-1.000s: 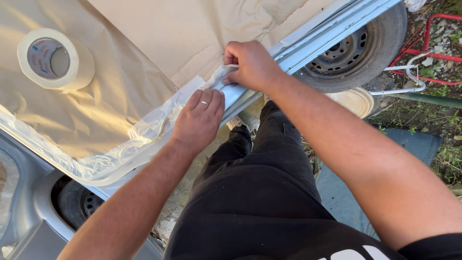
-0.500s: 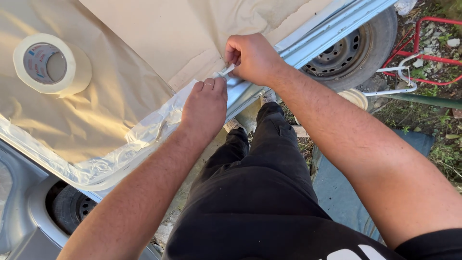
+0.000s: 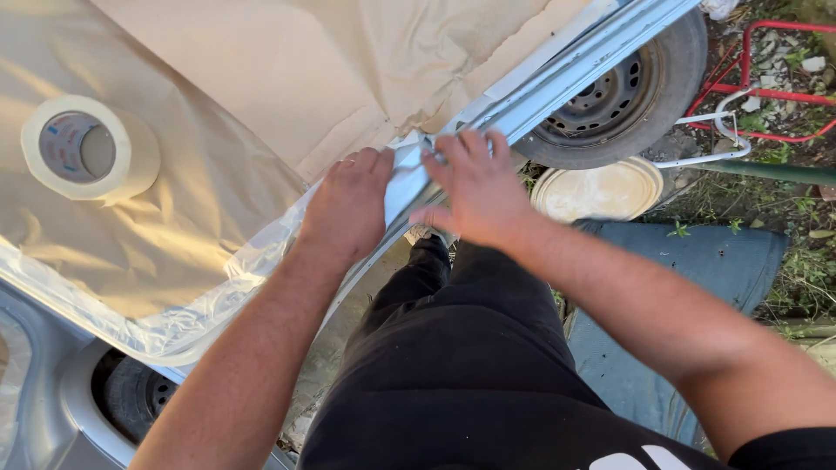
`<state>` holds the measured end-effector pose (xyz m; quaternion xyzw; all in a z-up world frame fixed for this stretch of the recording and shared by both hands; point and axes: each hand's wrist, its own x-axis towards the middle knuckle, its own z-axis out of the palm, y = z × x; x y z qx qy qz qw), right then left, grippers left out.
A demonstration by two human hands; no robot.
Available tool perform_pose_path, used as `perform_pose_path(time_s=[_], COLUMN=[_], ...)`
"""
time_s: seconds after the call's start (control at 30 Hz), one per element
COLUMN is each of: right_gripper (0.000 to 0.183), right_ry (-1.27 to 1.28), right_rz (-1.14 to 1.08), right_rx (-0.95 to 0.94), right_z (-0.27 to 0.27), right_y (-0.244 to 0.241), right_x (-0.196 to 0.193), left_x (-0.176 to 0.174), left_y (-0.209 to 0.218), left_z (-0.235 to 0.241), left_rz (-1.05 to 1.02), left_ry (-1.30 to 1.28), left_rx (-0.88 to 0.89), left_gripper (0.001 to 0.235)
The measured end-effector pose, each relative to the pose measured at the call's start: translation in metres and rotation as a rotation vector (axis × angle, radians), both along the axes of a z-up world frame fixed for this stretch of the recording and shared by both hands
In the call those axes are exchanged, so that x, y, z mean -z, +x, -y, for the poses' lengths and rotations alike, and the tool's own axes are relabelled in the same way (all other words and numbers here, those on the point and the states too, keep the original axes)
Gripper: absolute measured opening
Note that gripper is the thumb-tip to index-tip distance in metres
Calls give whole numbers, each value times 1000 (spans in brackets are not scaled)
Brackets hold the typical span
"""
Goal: The person tapes brown masking paper onto a white car door panel using white masking tape. They repeatedly tear strips of tape and press them along the edges and seams of the paper to secure it to the metal surface.
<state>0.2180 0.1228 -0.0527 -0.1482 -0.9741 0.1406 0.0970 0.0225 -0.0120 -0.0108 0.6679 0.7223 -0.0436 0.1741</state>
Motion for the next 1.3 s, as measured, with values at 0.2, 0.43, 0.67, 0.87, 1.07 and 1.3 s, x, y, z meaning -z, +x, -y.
perform_pose_path(time_s=[0.2,0.43,0.67,0.87,1.07,1.3], right_gripper=[88,86,74,42,21,25], right_ry=[-374,-172,170,-131,-106,-295], right_rz=[-20,2,-115,-350,-246,46], right_rx=[64,32,122,171,-76,38], right_z=[58,42,13,-19,-65,-84], right_y=[-6,8,12,1,-9,-33], right_x=[32,38,50,53,39,49], left_x=[9,13,22,23,16,12], left_y=[1,-6,-8,5,7,6], left_z=[0,7,-1,-7,-1,-1], left_rz=[54,121,33,-23,11,22], left_ry=[39,-7,-32,5,-26,-69], left_rx=[-62,-54,23,-21,-34,-17], left_gripper=[43,58,66,69,71,70])
